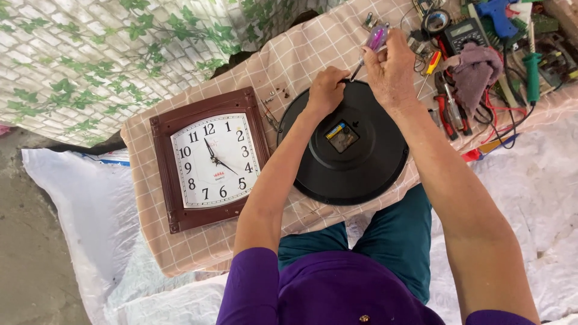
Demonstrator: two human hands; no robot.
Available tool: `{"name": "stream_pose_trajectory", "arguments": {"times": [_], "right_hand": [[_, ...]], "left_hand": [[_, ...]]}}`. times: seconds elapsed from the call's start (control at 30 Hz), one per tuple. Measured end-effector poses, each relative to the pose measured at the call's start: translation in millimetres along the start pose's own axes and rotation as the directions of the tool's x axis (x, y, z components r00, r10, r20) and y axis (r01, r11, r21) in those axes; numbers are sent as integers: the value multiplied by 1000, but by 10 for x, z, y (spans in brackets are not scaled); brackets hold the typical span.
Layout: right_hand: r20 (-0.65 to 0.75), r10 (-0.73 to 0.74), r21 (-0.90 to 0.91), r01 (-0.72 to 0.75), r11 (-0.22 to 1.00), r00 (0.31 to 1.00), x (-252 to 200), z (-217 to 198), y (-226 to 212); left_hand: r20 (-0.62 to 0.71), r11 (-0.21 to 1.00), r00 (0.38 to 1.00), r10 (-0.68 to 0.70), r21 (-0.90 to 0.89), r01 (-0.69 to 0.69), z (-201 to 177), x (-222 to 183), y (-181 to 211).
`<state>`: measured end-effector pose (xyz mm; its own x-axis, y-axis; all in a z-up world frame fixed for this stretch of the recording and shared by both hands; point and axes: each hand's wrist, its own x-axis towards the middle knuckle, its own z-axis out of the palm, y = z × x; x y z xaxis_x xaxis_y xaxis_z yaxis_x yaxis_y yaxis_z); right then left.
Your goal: Reassembling a wall clock by installing the movement mechanism and securing the frame using a screwdriver.
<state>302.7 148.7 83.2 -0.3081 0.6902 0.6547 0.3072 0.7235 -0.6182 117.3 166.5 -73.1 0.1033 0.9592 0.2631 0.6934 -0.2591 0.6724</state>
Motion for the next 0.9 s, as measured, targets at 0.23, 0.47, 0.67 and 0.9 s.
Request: {"name": "stream_pose_trajectory", "arguments": {"times": [0.23,0.47,0.67,0.9], "right_hand": [[2,11,-38,-11,999,1000,5,-4,-39],[-11,6,-99,-8,995,1000,38,31,-112],[67,120,-206,-104,973,991,190,84,-36],[261,279,-232,-220,948,924,304,6,-165]], "left_hand": [[-77,997,994,79,34,-76,-20,-68,122],[-83,998,995,58,44,-54,59,-35,28],[121,991,986,-119,-42,125,-166,22,220],[-56,831,957,-286,-512,218,-990,129,1001]]}}
